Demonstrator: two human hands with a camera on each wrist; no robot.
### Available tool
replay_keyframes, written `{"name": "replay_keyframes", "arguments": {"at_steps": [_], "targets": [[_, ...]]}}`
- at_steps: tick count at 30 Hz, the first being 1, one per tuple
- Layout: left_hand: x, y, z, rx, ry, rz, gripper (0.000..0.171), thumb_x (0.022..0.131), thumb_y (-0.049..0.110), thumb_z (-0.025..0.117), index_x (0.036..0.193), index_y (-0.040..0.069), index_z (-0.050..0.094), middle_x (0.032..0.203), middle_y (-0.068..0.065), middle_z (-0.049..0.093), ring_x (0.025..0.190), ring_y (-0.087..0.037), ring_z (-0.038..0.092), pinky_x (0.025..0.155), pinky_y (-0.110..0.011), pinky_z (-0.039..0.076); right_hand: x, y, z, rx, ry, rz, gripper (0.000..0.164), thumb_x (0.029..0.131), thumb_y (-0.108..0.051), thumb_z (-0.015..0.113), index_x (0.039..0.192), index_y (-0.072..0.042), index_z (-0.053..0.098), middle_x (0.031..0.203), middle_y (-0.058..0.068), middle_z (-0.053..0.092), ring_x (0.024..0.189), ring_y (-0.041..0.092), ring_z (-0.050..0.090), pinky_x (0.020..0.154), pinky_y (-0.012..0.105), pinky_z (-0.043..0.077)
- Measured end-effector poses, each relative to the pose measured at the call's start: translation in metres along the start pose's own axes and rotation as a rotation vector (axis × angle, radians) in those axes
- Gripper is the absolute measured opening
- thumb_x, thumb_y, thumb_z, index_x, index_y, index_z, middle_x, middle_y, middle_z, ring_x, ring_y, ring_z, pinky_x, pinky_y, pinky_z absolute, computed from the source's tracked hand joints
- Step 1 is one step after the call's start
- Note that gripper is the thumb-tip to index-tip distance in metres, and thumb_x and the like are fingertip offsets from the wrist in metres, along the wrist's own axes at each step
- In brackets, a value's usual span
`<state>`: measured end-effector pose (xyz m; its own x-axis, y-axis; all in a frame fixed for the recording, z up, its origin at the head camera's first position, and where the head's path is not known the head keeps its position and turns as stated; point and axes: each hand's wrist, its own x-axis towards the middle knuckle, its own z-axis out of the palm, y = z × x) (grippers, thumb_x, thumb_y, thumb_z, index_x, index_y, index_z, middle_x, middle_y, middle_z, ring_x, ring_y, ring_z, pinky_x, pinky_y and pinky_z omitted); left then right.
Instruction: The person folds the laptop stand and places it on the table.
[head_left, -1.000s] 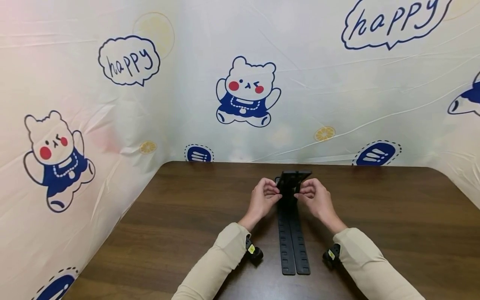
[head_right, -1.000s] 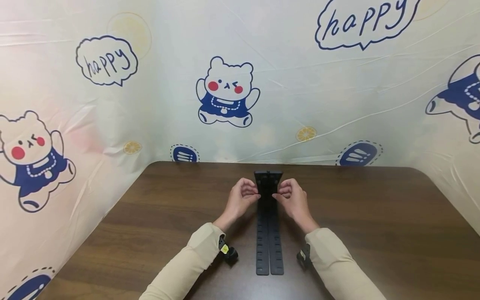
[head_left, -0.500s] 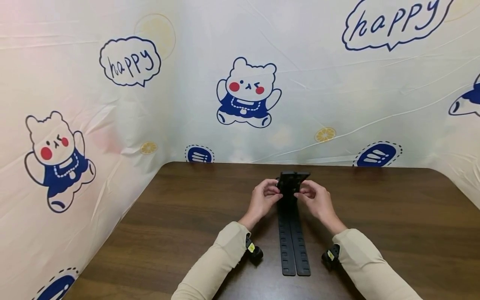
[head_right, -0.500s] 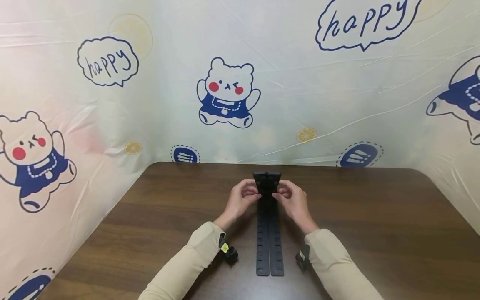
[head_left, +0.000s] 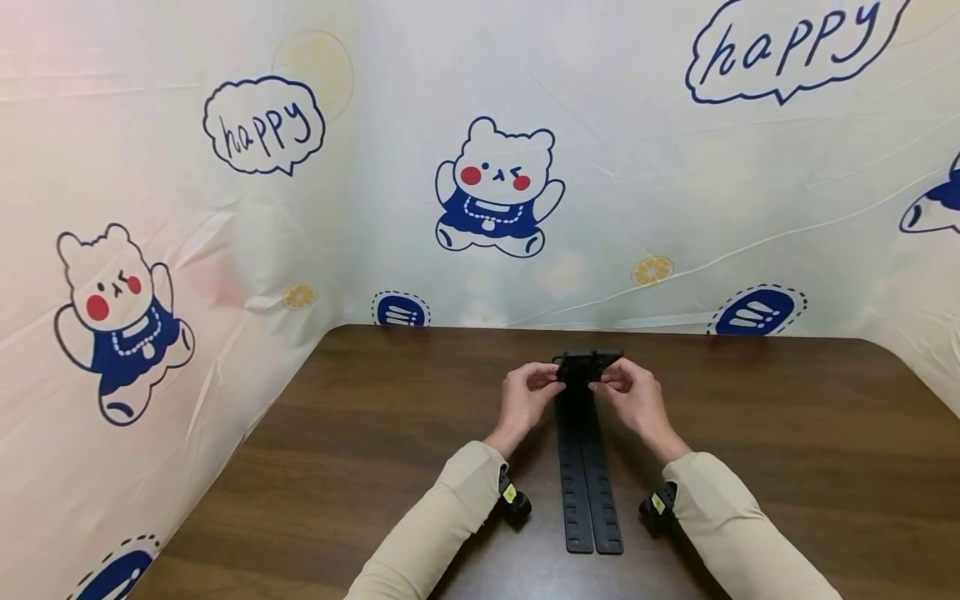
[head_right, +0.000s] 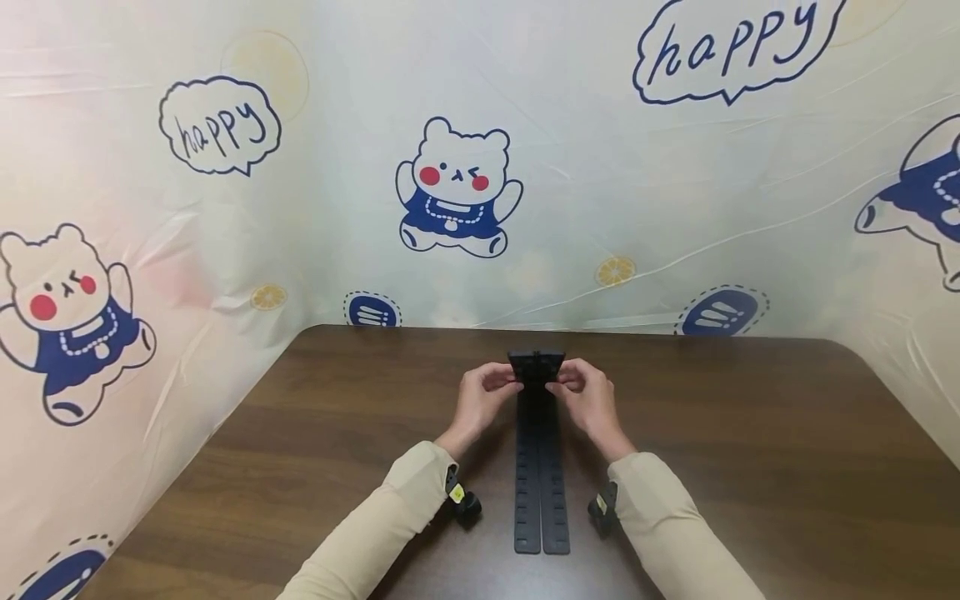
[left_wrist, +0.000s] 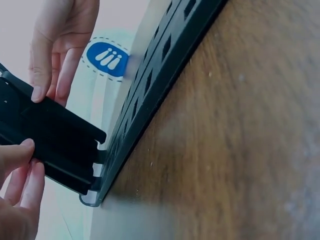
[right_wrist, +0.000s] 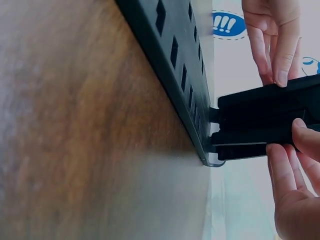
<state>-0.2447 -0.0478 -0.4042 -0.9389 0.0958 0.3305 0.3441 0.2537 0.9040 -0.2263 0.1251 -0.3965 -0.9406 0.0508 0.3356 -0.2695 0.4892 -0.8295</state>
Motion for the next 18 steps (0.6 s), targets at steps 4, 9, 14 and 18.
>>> {"name": "replay_keyframes", "arguments": {"at_steps": [4, 9, 14, 18], "targets": [[-0.0008, -0.0003, 0.0012, 0.040, 0.057, 0.021, 0.017, 0.072, 0.006, 0.072, 0.089, 0.004, 0.070, 0.082, -0.006, 0.065, 0.075, -0.014, 0.062, 0.068, -0.021, 0.049, -0.0001, -0.0001, 0.0008, -0.027, 0.030, -0.010, 0.012, 0.075, -0.003, 0.070, 0.079, 0.001, 0.059, 0.075, 0.014, 0.064, 0.070, 0.025, 0.062, 0.061, 0.027, 0.047], [0.0019, 0.0008, 0.0000, 0.077, 0.074, 0.013, 0.014, 0.071, 0.008, 0.073, 0.085, 0.006, 0.071, 0.078, -0.004, 0.066, 0.070, -0.011, 0.061, 0.063, -0.020, 0.048, 0.0015, -0.0018, 0.0019, -0.044, 0.066, -0.019, 0.011, 0.074, -0.001, 0.069, 0.074, 0.001, 0.059, 0.070, 0.013, 0.063, 0.065, 0.022, 0.060, 0.057, 0.026, 0.044], [0.0039, 0.0003, 0.0003, 0.076, 0.076, -0.035, 0.014, 0.070, 0.010, 0.074, 0.084, 0.008, 0.072, 0.076, -0.002, 0.067, 0.067, -0.007, 0.060, 0.060, -0.019, 0.047, 0.0010, -0.0013, 0.0027, -0.022, 0.062, 0.010, 0.009, 0.074, 0.000, 0.069, 0.077, 0.001, 0.061, 0.073, 0.014, 0.064, 0.067, 0.022, 0.061, 0.056, 0.019, 0.044], [0.0030, -0.0006, 0.0011, 0.045, 0.071, -0.080, 0.014, 0.070, 0.010, 0.074, 0.083, 0.007, 0.072, 0.077, -0.001, 0.067, 0.068, -0.007, 0.061, 0.061, -0.019, 0.048, -0.0005, -0.0005, 0.0026, 0.002, 0.046, 0.047, 0.010, 0.075, 0.005, 0.065, 0.084, 0.002, 0.065, 0.077, 0.015, 0.063, 0.070, 0.023, 0.060, 0.057, 0.018, 0.044]]}}
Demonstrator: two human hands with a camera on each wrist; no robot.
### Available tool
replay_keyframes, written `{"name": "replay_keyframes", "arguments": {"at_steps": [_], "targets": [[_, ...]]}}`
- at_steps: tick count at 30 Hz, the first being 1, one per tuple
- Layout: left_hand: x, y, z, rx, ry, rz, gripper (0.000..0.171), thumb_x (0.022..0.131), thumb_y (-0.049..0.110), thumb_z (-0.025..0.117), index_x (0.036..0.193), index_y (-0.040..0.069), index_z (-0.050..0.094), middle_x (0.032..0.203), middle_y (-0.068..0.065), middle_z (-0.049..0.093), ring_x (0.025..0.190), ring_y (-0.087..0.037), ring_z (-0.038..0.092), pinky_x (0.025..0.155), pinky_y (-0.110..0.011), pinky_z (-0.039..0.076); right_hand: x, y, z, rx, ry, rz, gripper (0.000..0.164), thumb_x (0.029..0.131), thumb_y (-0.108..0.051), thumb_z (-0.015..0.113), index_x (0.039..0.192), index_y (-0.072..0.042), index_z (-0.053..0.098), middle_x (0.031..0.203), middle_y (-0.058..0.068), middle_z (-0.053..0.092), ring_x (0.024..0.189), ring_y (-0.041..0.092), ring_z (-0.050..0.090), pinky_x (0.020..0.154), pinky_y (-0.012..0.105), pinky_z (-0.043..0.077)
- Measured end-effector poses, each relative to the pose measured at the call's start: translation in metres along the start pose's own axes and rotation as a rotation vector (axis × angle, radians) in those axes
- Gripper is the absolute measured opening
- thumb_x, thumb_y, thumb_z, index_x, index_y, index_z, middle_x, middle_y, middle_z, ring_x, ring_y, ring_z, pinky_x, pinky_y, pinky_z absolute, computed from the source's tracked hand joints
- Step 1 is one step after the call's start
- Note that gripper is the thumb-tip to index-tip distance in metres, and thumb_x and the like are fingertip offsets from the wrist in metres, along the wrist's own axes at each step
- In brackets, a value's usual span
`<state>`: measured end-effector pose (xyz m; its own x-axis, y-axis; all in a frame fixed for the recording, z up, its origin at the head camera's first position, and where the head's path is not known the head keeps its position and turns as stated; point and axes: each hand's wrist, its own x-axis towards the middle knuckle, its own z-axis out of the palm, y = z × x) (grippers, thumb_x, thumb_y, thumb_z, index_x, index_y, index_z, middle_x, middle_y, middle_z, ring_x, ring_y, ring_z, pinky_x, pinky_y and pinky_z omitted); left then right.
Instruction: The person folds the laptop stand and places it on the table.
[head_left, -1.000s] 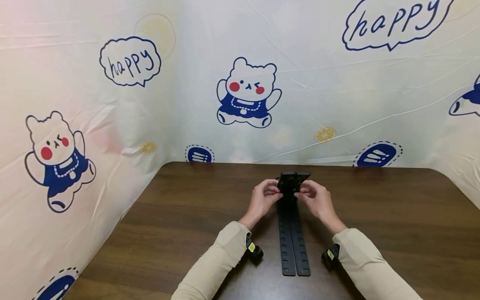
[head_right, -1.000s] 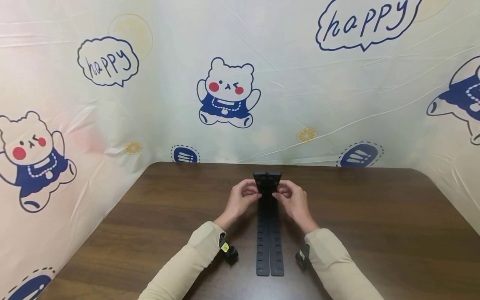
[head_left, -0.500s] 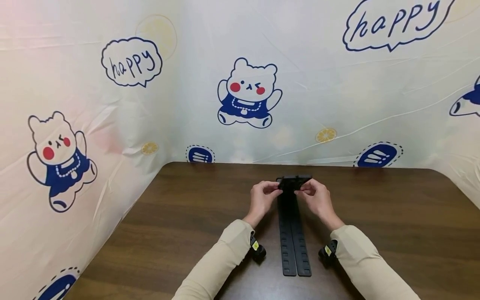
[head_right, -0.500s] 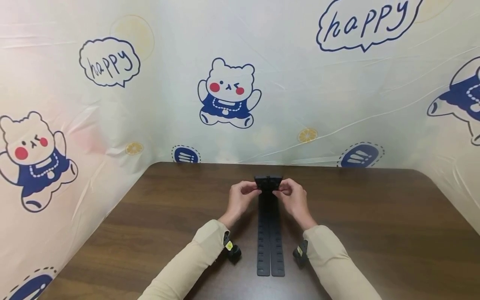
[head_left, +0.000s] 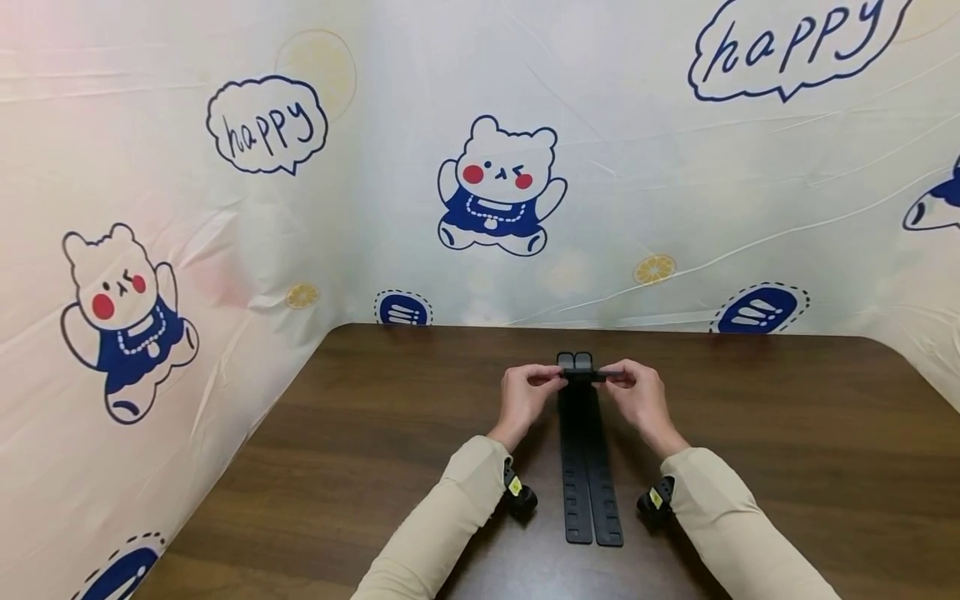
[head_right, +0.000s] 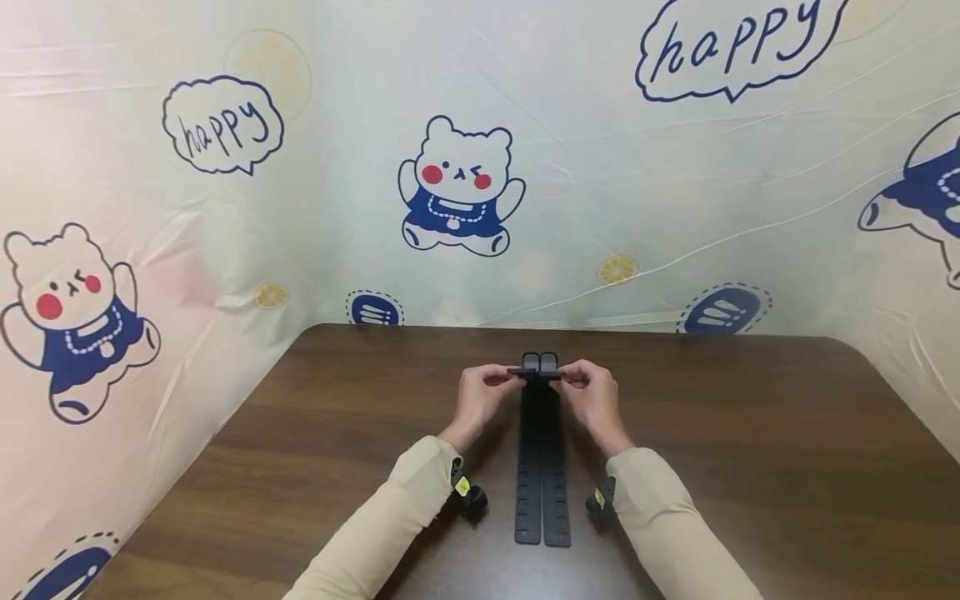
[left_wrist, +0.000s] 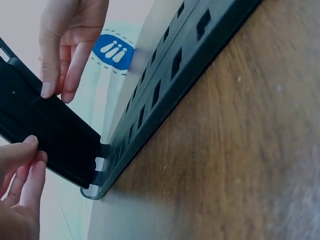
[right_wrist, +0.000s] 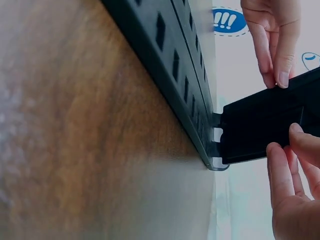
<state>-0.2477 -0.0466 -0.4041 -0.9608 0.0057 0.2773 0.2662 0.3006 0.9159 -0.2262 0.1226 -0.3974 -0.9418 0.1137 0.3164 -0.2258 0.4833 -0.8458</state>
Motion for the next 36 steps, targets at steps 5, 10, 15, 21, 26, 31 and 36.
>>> {"name": "replay_keyframes", "arguments": {"at_steps": [5, 10, 15, 21, 26, 31, 36], "targets": [[-0.001, -0.001, -0.001, 0.020, -0.021, -0.038, 0.011, 0.071, 0.005, 0.073, 0.083, 0.006, 0.072, 0.077, -0.003, 0.068, 0.067, -0.007, 0.061, 0.061, -0.020, 0.048, -0.003, 0.000, -0.002, -0.020, -0.043, 0.042, 0.015, 0.076, 0.010, 0.061, 0.088, 0.003, 0.065, 0.080, 0.015, 0.063, 0.070, 0.022, 0.056, 0.061, 0.026, 0.044], [-0.003, -0.006, -0.004, 0.000, -0.082, -0.116, 0.011, 0.073, 0.003, 0.071, 0.083, 0.007, 0.072, 0.078, -0.002, 0.067, 0.069, -0.008, 0.061, 0.064, -0.022, 0.049, -0.006, 0.001, -0.002, -0.034, -0.092, 0.070, 0.013, 0.077, 0.007, 0.061, 0.089, 0.004, 0.065, 0.081, 0.015, 0.063, 0.070, 0.021, 0.056, 0.062, 0.026, 0.045], [-0.004, -0.008, -0.006, -0.017, -0.129, -0.153, 0.010, 0.073, 0.004, 0.071, 0.083, 0.006, 0.072, 0.078, -0.003, 0.067, 0.072, -0.010, 0.061, 0.066, -0.024, 0.049, -0.007, 0.005, -0.002, -0.022, -0.129, 0.082, 0.011, 0.076, 0.008, 0.062, 0.086, 0.004, 0.065, 0.078, 0.013, 0.063, 0.067, 0.018, 0.056, 0.060, 0.027, 0.047], [-0.005, -0.008, -0.006, -0.008, -0.173, -0.188, 0.009, 0.073, 0.003, 0.071, 0.081, 0.005, 0.071, 0.076, -0.003, 0.067, 0.069, -0.010, 0.060, 0.064, -0.023, 0.049, -0.006, 0.009, -0.005, -0.049, -0.181, 0.067, 0.011, 0.074, 0.010, 0.060, 0.082, 0.002, 0.063, 0.078, 0.012, 0.063, 0.068, 0.019, 0.057, 0.062, 0.029, 0.049], [-0.008, -0.013, -0.002, -0.001, -0.213, -0.205, 0.011, 0.072, -0.004, 0.068, 0.080, 0.003, 0.071, 0.075, -0.007, 0.066, 0.067, -0.010, 0.061, 0.060, -0.022, 0.049, -0.008, 0.011, -0.005, -0.113, -0.227, 0.050, 0.011, 0.071, 0.009, 0.060, 0.078, 0.000, 0.061, 0.075, 0.012, 0.060, 0.067, 0.019, 0.054, 0.061, 0.031, 0.046], [-0.009, -0.015, 0.000, 0.020, -0.230, -0.213, 0.012, 0.072, -0.007, 0.067, 0.080, 0.001, 0.070, 0.076, -0.009, 0.066, 0.065, -0.010, 0.059, 0.058, -0.022, 0.049, -0.008, 0.011, -0.003, -0.143, -0.266, 0.034, 0.013, 0.071, 0.011, 0.061, 0.077, 0.001, 0.060, 0.075, 0.011, 0.059, 0.067, 0.019, 0.053, 0.062, 0.033, 0.047], [-0.008, -0.016, -0.001, 0.021, -0.231, -0.205, 0.014, 0.071, -0.010, 0.065, 0.080, 0.000, 0.069, 0.075, -0.009, 0.065, 0.065, -0.010, 0.059, 0.058, -0.022, 0.049, -0.006, 0.008, -0.003, -0.170, -0.301, 0.002, 0.016, 0.069, 0.013, 0.064, 0.077, 0.001, 0.059, 0.074, 0.009, 0.059, 0.066, 0.019, 0.053, 0.062, 0.034, 0.048]]}}
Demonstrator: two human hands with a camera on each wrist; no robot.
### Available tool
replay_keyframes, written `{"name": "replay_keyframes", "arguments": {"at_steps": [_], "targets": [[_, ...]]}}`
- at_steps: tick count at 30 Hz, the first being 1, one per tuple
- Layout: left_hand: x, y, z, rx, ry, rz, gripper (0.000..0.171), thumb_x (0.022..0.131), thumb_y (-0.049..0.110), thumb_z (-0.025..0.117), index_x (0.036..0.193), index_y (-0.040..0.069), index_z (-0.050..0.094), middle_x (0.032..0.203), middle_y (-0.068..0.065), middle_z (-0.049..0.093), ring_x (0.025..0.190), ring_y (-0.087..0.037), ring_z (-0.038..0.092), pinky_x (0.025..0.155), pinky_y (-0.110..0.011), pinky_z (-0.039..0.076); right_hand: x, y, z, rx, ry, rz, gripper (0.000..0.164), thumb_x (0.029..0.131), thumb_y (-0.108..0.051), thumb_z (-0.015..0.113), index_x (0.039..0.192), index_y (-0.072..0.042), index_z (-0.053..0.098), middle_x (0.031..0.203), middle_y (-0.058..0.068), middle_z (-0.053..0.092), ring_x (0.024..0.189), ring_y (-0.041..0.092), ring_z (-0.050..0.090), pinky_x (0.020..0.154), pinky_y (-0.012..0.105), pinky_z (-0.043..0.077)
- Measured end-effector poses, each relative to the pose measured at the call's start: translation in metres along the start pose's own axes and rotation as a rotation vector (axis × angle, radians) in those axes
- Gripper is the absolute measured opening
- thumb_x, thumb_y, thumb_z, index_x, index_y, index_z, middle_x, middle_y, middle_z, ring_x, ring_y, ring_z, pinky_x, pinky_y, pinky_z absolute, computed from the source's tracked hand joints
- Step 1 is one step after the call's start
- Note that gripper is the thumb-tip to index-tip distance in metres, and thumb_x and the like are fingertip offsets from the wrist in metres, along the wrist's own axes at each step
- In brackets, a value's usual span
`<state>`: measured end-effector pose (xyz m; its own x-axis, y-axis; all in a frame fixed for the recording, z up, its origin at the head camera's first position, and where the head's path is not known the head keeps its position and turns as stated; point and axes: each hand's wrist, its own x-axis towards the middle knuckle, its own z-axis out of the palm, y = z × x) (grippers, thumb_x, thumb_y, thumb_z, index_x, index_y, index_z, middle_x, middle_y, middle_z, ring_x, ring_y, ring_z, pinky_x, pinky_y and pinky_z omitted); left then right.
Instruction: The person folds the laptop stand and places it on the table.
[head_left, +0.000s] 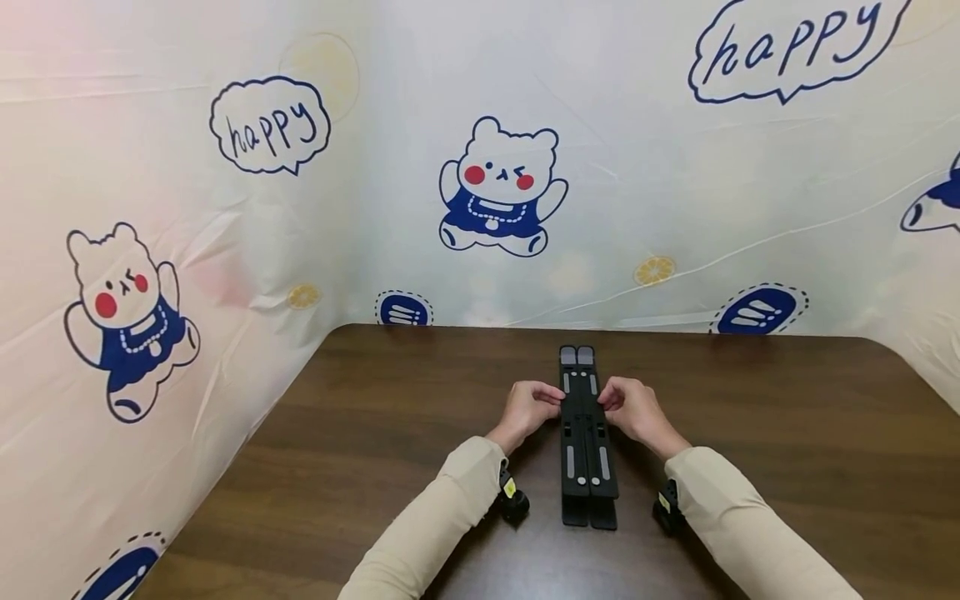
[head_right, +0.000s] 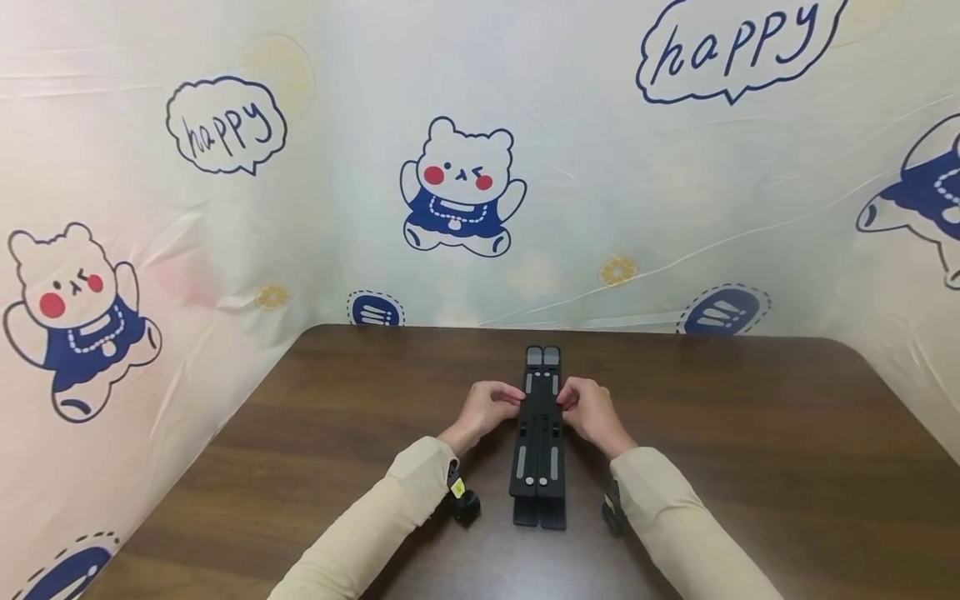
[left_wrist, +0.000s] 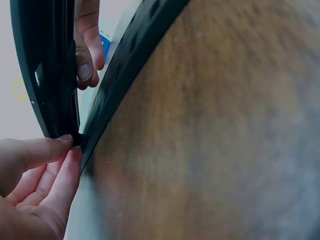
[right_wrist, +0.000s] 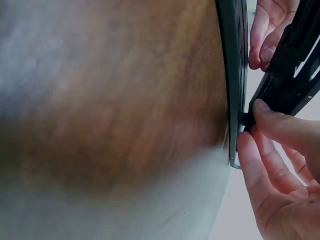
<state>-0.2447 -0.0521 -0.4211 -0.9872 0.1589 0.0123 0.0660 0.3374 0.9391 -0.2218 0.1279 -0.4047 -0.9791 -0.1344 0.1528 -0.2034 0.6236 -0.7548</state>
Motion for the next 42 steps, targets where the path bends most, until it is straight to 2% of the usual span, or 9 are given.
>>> {"name": "replay_keyframes", "arguments": {"at_steps": [5, 11, 17, 21, 28, 32, 34, 39, 42], "targets": [[0.000, 0.001, 0.000, 0.032, -0.015, -0.003, 0.013, 0.071, -0.009, 0.065, 0.079, 0.001, 0.069, 0.074, -0.009, 0.064, 0.063, -0.010, 0.057, 0.058, -0.022, 0.048, 0.001, 0.001, -0.002, -0.019, -0.040, -0.031, 0.017, 0.068, 0.013, 0.066, 0.074, -0.001, 0.057, 0.070, 0.008, 0.057, 0.063, 0.017, 0.051, 0.059, 0.031, 0.046], [0.002, 0.004, -0.001, 0.061, -0.074, -0.002, 0.015, 0.071, -0.011, 0.063, 0.080, -0.001, 0.068, 0.073, -0.013, 0.063, 0.060, -0.010, 0.053, 0.054, -0.021, 0.045, 0.001, 0.004, -0.004, -0.009, -0.075, -0.072, 0.020, 0.067, 0.015, 0.065, 0.073, 0.000, 0.054, 0.068, 0.012, 0.057, 0.061, 0.017, 0.051, 0.055, 0.028, 0.044], [0.004, 0.005, -0.004, 0.035, -0.145, -0.042, 0.016, 0.071, -0.013, 0.059, 0.083, -0.005, 0.066, 0.073, -0.016, 0.061, 0.057, -0.010, 0.052, 0.054, -0.023, 0.048, 0.002, 0.004, -0.003, -0.057, -0.073, -0.096, 0.021, 0.064, 0.013, 0.067, 0.064, -0.003, 0.053, 0.061, 0.002, 0.053, 0.058, 0.015, 0.047, 0.053, 0.028, 0.041], [0.005, 0.005, -0.009, 0.027, -0.195, -0.063, 0.015, 0.073, -0.012, 0.061, 0.086, -0.006, 0.065, 0.073, -0.014, 0.060, 0.057, -0.012, 0.054, 0.058, -0.027, 0.051, 0.002, 0.004, -0.002, -0.069, -0.089, -0.090, 0.020, 0.065, 0.012, 0.066, 0.062, -0.004, 0.053, 0.060, 0.001, 0.051, 0.058, 0.015, 0.046, 0.053, 0.027, 0.040], [0.005, 0.005, -0.017, 0.012, -0.258, -0.098, 0.018, 0.073, -0.011, 0.064, 0.091, -0.007, 0.063, 0.076, -0.015, 0.061, 0.060, -0.012, 0.056, 0.060, -0.029, 0.052, 0.001, 0.001, -0.005, -0.029, -0.159, -0.004, 0.014, 0.069, 0.011, 0.066, 0.073, 0.000, 0.060, 0.070, 0.005, 0.056, 0.063, 0.016, 0.050, 0.060, 0.030, 0.046], [-0.007, 0.018, -0.020, 0.028, -0.260, -0.093, 0.020, 0.075, -0.011, 0.062, 0.095, -0.010, 0.062, 0.082, -0.018, 0.061, 0.064, -0.016, 0.058, 0.064, -0.030, 0.052, 0.000, 0.003, -0.008, 0.008, -0.184, 0.043, 0.015, 0.068, 0.010, 0.068, 0.080, 0.002, 0.062, 0.075, 0.007, 0.059, 0.066, 0.015, 0.055, 0.062, 0.031, 0.049], [-0.008, 0.019, -0.020, 0.018, -0.266, -0.091, 0.021, 0.076, -0.012, 0.061, 0.096, -0.010, 0.061, 0.085, -0.019, 0.062, 0.066, -0.016, 0.058, 0.066, -0.030, 0.051, 0.000, 0.005, -0.010, 0.018, -0.193, 0.051, 0.015, 0.069, 0.008, 0.069, 0.082, 0.002, 0.062, 0.077, 0.007, 0.059, 0.068, 0.016, 0.055, 0.063, 0.031, 0.049], [0.003, 0.002, -0.018, -0.007, -0.283, -0.088, 0.023, 0.074, -0.005, 0.066, 0.097, -0.005, 0.063, 0.087, -0.015, 0.063, 0.069, -0.013, 0.058, 0.066, -0.029, 0.051, 0.000, 0.010, -0.012, 0.050, -0.208, 0.087, 0.017, 0.071, 0.003, 0.069, 0.087, 0.003, 0.062, 0.082, 0.009, 0.060, 0.072, 0.018, 0.054, 0.062, 0.031, 0.048], [0.002, -0.002, -0.019, 0.014, -0.284, -0.083, 0.025, 0.073, -0.001, 0.068, 0.097, -0.002, 0.064, 0.086, -0.011, 0.064, 0.071, -0.014, 0.059, 0.066, -0.028, 0.050, -0.001, 0.013, -0.011, 0.101, -0.225, 0.104, 0.019, 0.072, 0.003, 0.069, 0.089, 0.004, 0.061, 0.083, 0.009, 0.060, 0.072, 0.018, 0.055, 0.062, 0.031, 0.049]]}}
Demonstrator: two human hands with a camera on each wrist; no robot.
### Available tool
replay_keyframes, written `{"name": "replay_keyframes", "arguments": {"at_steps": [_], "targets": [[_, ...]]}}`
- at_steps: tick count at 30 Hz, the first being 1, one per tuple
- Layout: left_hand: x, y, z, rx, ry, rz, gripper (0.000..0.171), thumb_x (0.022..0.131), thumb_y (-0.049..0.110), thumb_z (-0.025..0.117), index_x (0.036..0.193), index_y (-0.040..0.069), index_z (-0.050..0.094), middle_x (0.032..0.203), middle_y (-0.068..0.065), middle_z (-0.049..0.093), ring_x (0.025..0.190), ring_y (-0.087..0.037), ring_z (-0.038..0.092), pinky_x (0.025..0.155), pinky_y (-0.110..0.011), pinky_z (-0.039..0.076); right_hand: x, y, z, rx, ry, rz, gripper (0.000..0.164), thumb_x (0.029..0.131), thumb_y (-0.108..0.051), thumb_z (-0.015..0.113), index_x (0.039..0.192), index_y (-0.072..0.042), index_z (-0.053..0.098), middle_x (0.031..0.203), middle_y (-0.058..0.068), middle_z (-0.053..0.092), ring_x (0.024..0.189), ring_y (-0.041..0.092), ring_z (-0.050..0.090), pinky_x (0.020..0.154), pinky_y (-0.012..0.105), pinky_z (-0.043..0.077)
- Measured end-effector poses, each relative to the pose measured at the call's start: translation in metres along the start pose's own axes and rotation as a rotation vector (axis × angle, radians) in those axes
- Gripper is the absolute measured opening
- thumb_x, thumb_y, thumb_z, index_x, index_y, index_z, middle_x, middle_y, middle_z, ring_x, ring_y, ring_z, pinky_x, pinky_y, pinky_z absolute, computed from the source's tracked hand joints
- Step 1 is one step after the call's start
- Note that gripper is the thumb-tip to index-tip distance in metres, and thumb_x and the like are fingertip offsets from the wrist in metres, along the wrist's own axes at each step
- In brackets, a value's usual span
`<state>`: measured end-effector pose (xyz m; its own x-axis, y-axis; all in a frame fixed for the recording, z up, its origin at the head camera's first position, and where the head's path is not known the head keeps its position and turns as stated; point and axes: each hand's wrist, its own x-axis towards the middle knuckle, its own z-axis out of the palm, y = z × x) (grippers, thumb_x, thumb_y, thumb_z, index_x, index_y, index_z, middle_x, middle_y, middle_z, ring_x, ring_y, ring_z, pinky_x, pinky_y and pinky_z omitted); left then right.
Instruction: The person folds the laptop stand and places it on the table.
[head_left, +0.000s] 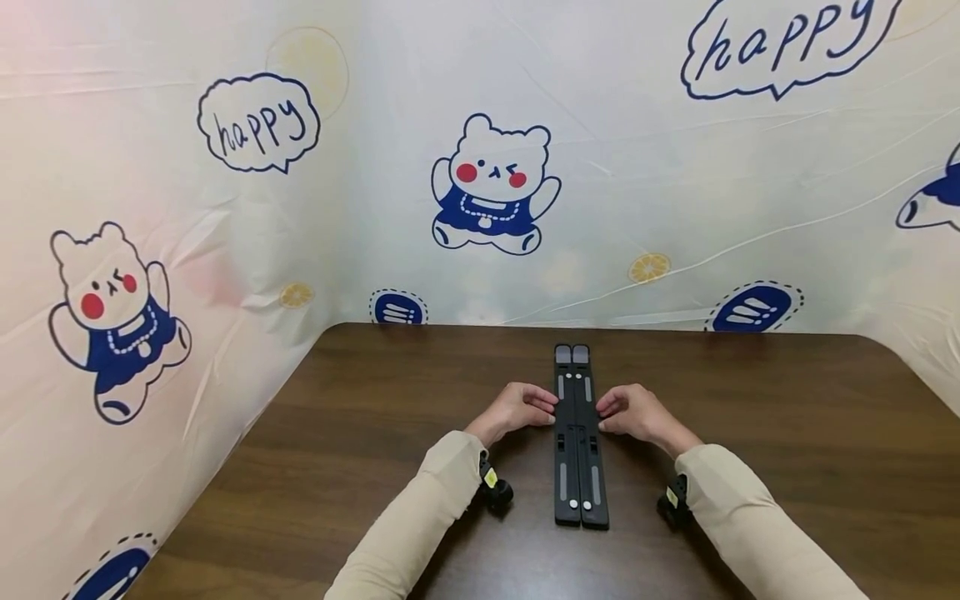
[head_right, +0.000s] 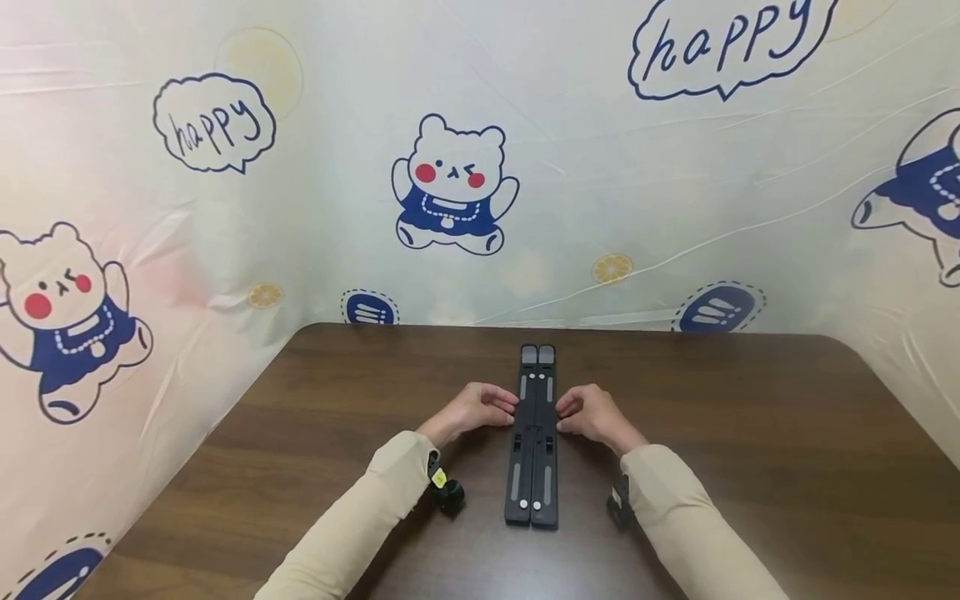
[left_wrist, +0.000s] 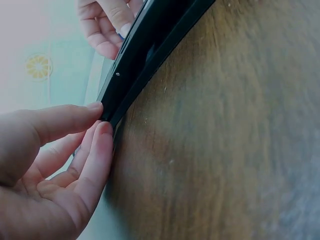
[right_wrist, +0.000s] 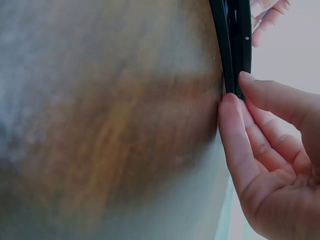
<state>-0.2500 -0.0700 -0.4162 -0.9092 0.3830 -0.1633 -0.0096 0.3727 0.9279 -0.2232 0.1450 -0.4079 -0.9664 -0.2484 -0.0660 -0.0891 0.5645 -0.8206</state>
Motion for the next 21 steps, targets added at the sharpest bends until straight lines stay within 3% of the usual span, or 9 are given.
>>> {"name": "replay_keyframes", "arguments": {"at_steps": [6, 13, 17, 21], "targets": [[-0.008, -0.004, -0.003, 0.009, -0.005, -0.026, 0.029, 0.073, 0.001, 0.070, 0.101, 0.001, 0.061, 0.086, -0.009, 0.063, 0.075, -0.015, 0.058, 0.068, -0.028, 0.049, -0.004, 0.002, 0.003, 0.042, -0.061, -0.006, 0.021, 0.074, -0.003, 0.069, 0.092, 0.004, 0.061, 0.083, 0.008, 0.062, 0.074, 0.017, 0.056, 0.068, 0.032, 0.049], [-0.008, 0.001, -0.002, 0.033, -0.012, 0.004, 0.033, 0.076, 0.000, 0.066, 0.108, 0.001, 0.057, 0.090, -0.010, 0.063, 0.079, -0.017, 0.059, 0.069, -0.028, 0.048, -0.005, -0.004, 0.000, 0.031, -0.009, 0.010, 0.032, 0.080, -0.013, 0.066, 0.104, 0.005, 0.057, 0.090, 0.012, 0.061, 0.077, 0.020, 0.056, 0.068, 0.033, 0.049], [-0.012, 0.004, 0.001, 0.162, 0.047, 0.070, 0.031, 0.080, 0.001, 0.061, 0.111, 0.000, 0.055, 0.101, -0.012, 0.059, 0.090, -0.022, 0.056, 0.075, -0.032, 0.047, -0.006, -0.010, 0.000, -0.052, 0.122, -0.026, 0.052, 0.085, -0.025, 0.060, 0.123, 0.007, 0.042, 0.111, 0.025, 0.054, 0.097, 0.034, 0.054, 0.078, 0.042, 0.046], [-0.012, 0.010, 0.003, 0.355, 0.187, 0.185, 0.033, 0.084, 0.008, 0.058, 0.117, 0.002, 0.052, 0.115, -0.012, 0.052, 0.107, -0.026, 0.048, 0.087, -0.039, 0.040, -0.002, -0.016, -0.003, -0.166, 0.203, -0.068, 0.066, 0.087, -0.032, 0.056, 0.135, 0.004, 0.027, 0.132, 0.027, 0.034, 0.119, 0.041, 0.034, 0.092, 0.053, 0.032]]}}
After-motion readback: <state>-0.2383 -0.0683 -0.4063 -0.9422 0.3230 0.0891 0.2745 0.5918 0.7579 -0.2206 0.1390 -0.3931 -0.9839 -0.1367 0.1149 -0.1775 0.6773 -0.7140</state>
